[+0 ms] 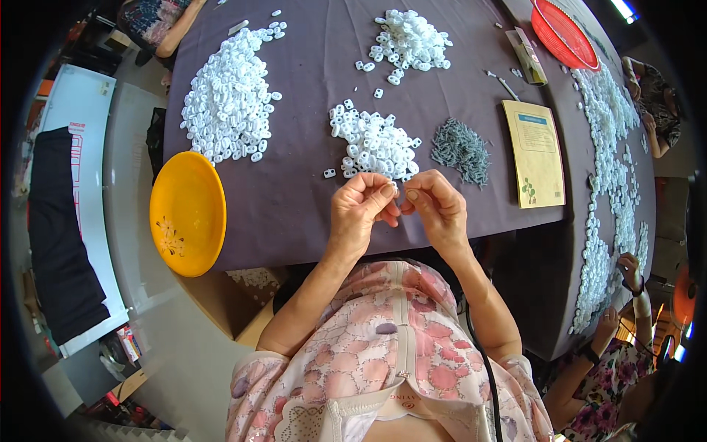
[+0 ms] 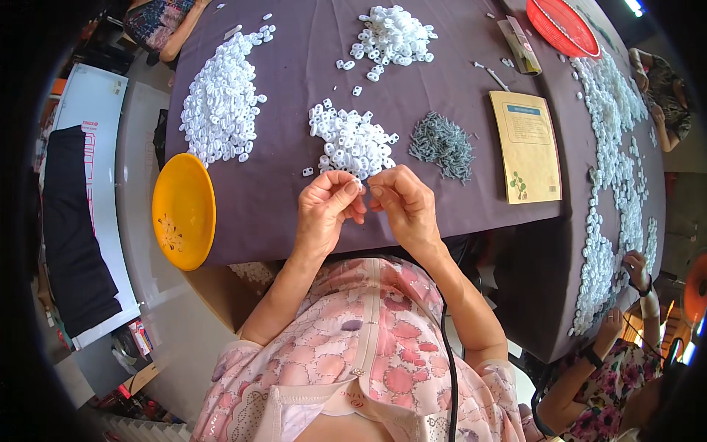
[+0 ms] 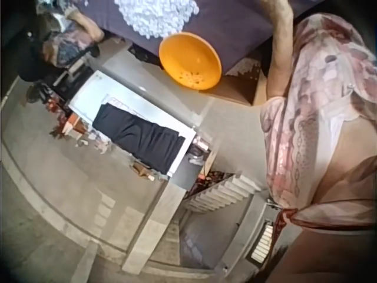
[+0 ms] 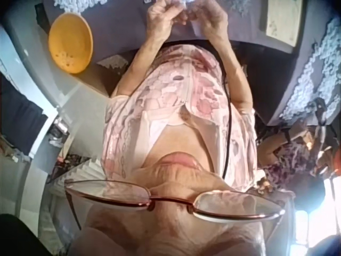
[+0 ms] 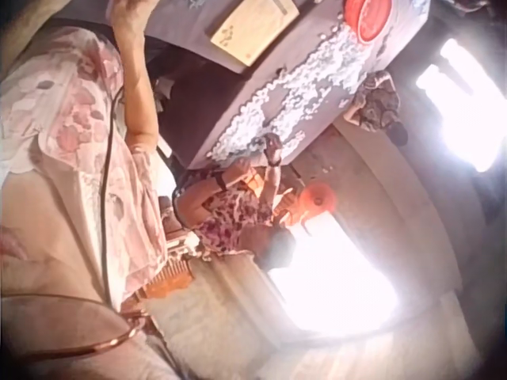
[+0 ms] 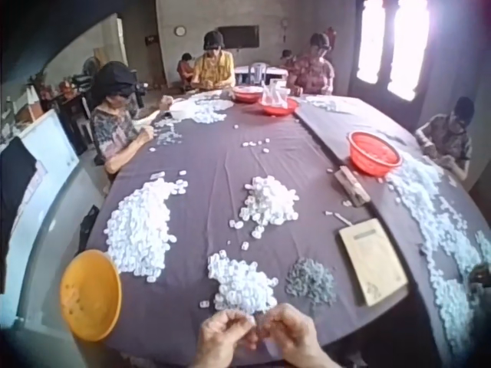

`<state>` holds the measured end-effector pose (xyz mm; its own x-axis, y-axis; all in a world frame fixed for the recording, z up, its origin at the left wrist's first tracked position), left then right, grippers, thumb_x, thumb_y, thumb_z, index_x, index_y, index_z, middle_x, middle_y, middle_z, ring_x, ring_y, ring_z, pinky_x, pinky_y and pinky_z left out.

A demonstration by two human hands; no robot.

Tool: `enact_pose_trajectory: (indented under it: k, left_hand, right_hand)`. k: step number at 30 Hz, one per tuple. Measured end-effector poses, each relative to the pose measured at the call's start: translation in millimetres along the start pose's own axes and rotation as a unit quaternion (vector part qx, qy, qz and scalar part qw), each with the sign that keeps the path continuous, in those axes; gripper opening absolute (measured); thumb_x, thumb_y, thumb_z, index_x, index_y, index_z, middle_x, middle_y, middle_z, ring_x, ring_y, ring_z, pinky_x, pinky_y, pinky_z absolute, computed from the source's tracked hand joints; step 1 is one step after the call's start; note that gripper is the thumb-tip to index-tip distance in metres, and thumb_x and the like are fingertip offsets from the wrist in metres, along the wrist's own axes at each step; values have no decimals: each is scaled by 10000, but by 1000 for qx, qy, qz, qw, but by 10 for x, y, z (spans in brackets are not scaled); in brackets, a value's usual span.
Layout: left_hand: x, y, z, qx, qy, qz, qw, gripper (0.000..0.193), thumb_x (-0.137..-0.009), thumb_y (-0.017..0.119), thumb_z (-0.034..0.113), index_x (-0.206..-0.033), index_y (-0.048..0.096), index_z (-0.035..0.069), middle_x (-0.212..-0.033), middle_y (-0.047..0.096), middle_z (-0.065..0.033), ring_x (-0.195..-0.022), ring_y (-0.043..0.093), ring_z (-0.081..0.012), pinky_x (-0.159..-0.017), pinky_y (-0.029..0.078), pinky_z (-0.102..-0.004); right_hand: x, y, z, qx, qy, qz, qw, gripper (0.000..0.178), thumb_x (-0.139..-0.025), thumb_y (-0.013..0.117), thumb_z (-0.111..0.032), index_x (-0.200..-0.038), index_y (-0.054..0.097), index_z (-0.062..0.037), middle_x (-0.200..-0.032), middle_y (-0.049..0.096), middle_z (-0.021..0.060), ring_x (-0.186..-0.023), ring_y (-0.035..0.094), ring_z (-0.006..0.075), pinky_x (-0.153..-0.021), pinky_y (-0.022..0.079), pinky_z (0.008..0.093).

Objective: The person assembles plastic pieces by inserting small pins into them by hand and placing the assembled parts into a plate. The person empties the plate into a cardboard box, gathers more plastic pieces and pins on the table, and assembles them by hand.

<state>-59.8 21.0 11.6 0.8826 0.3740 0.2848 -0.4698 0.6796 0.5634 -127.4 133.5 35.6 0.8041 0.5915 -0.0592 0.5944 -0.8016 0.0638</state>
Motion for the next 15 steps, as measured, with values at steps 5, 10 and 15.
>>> enact_pose_trajectory:
  k: [5, 10, 15]
  left_hand:
    - [34, 18, -15, -3, 5, 14, 1000, 78, -841, 590, 56, -881, 569, -8, -757, 611, -64, -599, 599, -120, -506, 522, -247]
    - [45, 46, -9, -21, 10, 11, 1000, 72, -857, 567, 58, -877, 560, -10, -754, 612, -82, -617, 618, -142, -515, 528, -255]
    - [44, 16, -31, -35, 8, 11, 999, 72, -857, 566, 56, -873, 557, -14, -746, 608, -79, -616, 615, -140, -515, 528, -253]
  right_hand:
    - [20, 29, -59, 15, -23, -2, 1000, 72, -853, 491, 71, -868, 537, 17, -838, 523, 27, -708, 551, 81, -662, 474, 213]
    - [28, 23, 5, -17, -5, -11, 1000, 100, -838, 484, 96, -866, 538, 17, -844, 519, 28, -728, 551, 79, -679, 472, 209]
    - [30, 31, 29, -22, -9, -26, 999, 100, -837, 480, 95, -874, 534, 19, -842, 518, 29, -748, 558, 78, -682, 476, 210]
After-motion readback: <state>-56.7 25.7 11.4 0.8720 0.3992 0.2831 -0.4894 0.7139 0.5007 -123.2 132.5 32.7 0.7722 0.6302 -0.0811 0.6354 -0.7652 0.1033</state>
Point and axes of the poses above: each hand's wrist, its own x-axis away from the middle knuckle, its own y-axis out of the palm, z = x × y, the point moved 6 cm from there along -x, towards the middle knuckle
